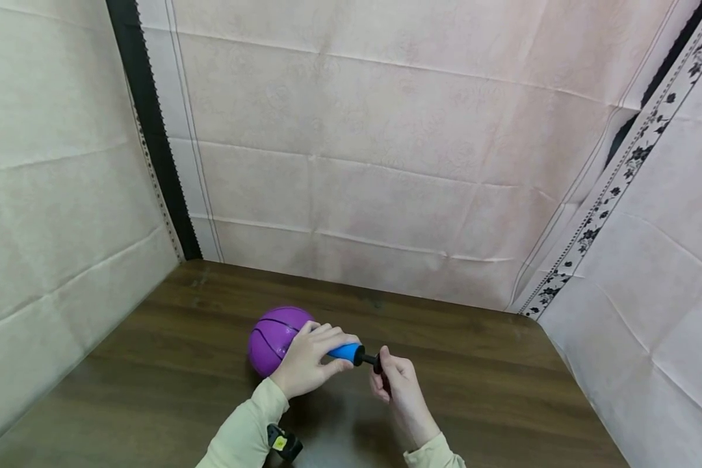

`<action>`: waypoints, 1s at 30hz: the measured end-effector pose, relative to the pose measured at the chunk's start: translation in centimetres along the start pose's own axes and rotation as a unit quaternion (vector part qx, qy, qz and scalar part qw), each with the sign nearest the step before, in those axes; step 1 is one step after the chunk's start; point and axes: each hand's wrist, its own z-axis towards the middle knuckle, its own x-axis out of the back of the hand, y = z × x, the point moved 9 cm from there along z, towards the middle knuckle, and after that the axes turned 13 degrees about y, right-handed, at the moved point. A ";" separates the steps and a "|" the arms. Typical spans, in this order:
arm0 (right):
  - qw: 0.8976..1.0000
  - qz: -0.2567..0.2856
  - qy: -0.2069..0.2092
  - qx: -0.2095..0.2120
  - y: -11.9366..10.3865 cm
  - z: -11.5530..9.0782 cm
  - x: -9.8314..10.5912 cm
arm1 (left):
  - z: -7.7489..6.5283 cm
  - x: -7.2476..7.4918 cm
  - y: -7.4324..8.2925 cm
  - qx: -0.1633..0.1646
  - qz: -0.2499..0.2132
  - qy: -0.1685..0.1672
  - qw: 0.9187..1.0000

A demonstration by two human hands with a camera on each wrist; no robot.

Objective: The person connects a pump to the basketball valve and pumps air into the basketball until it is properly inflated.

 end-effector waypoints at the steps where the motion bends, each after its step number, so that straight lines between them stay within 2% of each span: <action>1: 1.000 0.023 -0.005 0.011 -0.5 0.0 0.0 | 0.0 0.1 -0.1 0.004 -0.003 0.000 1.000; 3: 0.996 0.074 -0.022 0.046 -1.9 -0.1 0.1 | 0.1 0.6 -0.6 0.010 0.002 0.006 1.000; 5: 0.987 0.127 -0.051 0.089 -3.5 -0.3 0.3 | 0.1 1.3 -1.1 0.014 0.015 0.018 1.000; 7: 0.978 0.154 -0.072 0.125 -4.7 -0.5 0.6 | 0.1 1.8 -1.7 0.017 0.029 0.027 0.999; 10: 0.968 0.169 -0.096 0.161 -5.6 -0.7 0.8 | 0.1 2.0 -2.0 0.018 0.038 0.031 0.999; 14: 0.969 0.149 -0.086 0.178 -5.8 -0.8 0.4 | 0.1 1.6 -1.7 0.023 0.022 0.035 0.999; 16: 0.977 0.114 -0.062 0.167 -5.2 -0.6 0.1 | 0.0 1.3 -1.4 0.022 0.008 0.041 0.999; 20: 0.996 0.040 -0.006 0.080 -2.4 -0.1 -0.3 | -0.1 0.5 -0.4 0.006 0.001 0.043 0.999; 22: 0.999 0.016 0.009 0.034 -0.9 0.0 -0.4 | -0.1 0.3 -0.1 -0.004 0.009 0.039 0.999; 24: 1.000 -0.001 0.015 0.007 0.0 0.0 -0.4 | -0.2 0.1 0.0 -0.011 0.015 0.034 0.999; 27: 1.000 -0.013 0.015 0.002 0.2 0.0 -0.3 | -0.1 0.2 0.0 -0.008 0.005 0.023 1.000; 30: 1.000 -0.004 0.013 0.022 -0.8 -0.1 0.0 | 0.0 0.1 0.0 -0.002 -0.012 0.007 1.000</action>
